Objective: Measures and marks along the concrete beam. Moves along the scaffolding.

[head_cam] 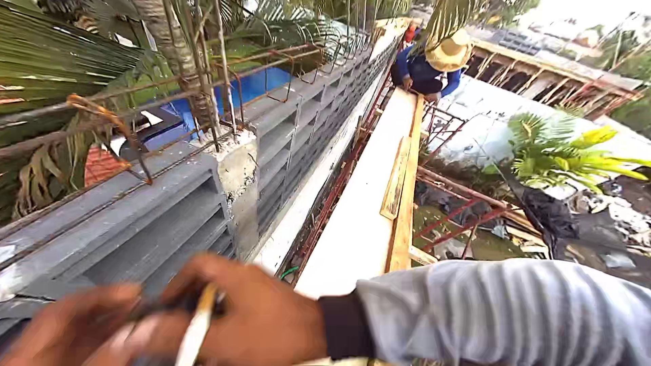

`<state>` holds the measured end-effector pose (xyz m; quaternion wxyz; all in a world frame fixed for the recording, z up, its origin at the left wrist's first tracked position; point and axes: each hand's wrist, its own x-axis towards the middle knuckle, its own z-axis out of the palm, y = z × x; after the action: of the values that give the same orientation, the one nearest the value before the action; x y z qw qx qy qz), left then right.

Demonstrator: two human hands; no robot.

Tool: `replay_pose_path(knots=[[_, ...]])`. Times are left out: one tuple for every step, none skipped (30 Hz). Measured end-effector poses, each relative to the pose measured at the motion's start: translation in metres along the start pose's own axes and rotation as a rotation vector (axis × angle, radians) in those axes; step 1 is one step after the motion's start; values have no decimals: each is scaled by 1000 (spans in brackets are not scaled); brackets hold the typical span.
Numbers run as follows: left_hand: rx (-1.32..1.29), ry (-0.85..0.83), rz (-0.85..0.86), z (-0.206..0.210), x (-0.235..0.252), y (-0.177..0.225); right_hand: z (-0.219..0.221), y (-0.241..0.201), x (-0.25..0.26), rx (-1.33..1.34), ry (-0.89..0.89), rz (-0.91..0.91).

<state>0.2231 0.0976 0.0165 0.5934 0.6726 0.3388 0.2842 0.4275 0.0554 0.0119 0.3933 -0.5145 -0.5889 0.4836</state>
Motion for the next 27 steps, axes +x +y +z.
replay_pose_path(knots=[[-37,31,-54,24,31,-1,-28,-1,-2,57,67,49],[-116,46,-138,48,57,0,-52,0,-3,85,150,78],[-224,53,-200,72,79,-1,-71,2,-5,95,231,102],[-325,45,-216,97,98,-1,-87,5,-7,82,308,120],[-420,25,-203,121,115,0,-102,8,-10,37,370,136],[-494,-10,-187,142,129,1,-116,14,-14,-28,419,150],[-547,-36,-178,161,140,1,-129,20,-18,-114,449,158],[-575,-54,-174,177,148,-1,-144,27,-23,-187,458,158],[-571,-59,-174,192,155,-6,-159,33,-29,-234,442,161],[-548,-60,-176,204,160,-13,-175,40,-37,-270,421,161],[-492,-65,-177,215,165,-21,-190,48,-45,-269,391,161],[-413,-87,-176,225,169,-30,-204,56,-55,-235,356,180],[-334,-134,-182,233,173,-39,-217,65,-64,-222,332,204],[-269,-192,-194,240,175,-47,-228,77,-74,-220,328,220],[-214,-241,-209,247,178,-54,-238,90,-83,-212,331,236],[-154,-287,-216,255,179,-60,-246,103,-94,-201,325,257],[-92,-341,-222,263,181,-65,-253,116,-106,-175,318,281],[-19,-408,-234,270,184,-68,-258,130,-120,-139,310,315],[69,-481,-243,278,188,-72,-261,144,-134,-95,314,343],[166,-542,-233,287,191,-76,-261,158,-150,-50,327,360],[250,-587,-206,296,193,-82,-258,170,-165,7,352,378],[319,-632,-179,306,195,-88,-255,181,-180,63,383,401],[369,-692,-157,316,196,-95,-251,191,-194,101,417,431],[394,-763,-149,325,196,-103,-245,201,-209,116,448,458],[396,-832,-155,332,193,-112,-237,211,-222,95,476,478],[393,-886,-167,338,190,-121,-230,220,-234,35,497,487],[410,-926,-181,343,187,-131,-222,229,-243,-40,512,499]])
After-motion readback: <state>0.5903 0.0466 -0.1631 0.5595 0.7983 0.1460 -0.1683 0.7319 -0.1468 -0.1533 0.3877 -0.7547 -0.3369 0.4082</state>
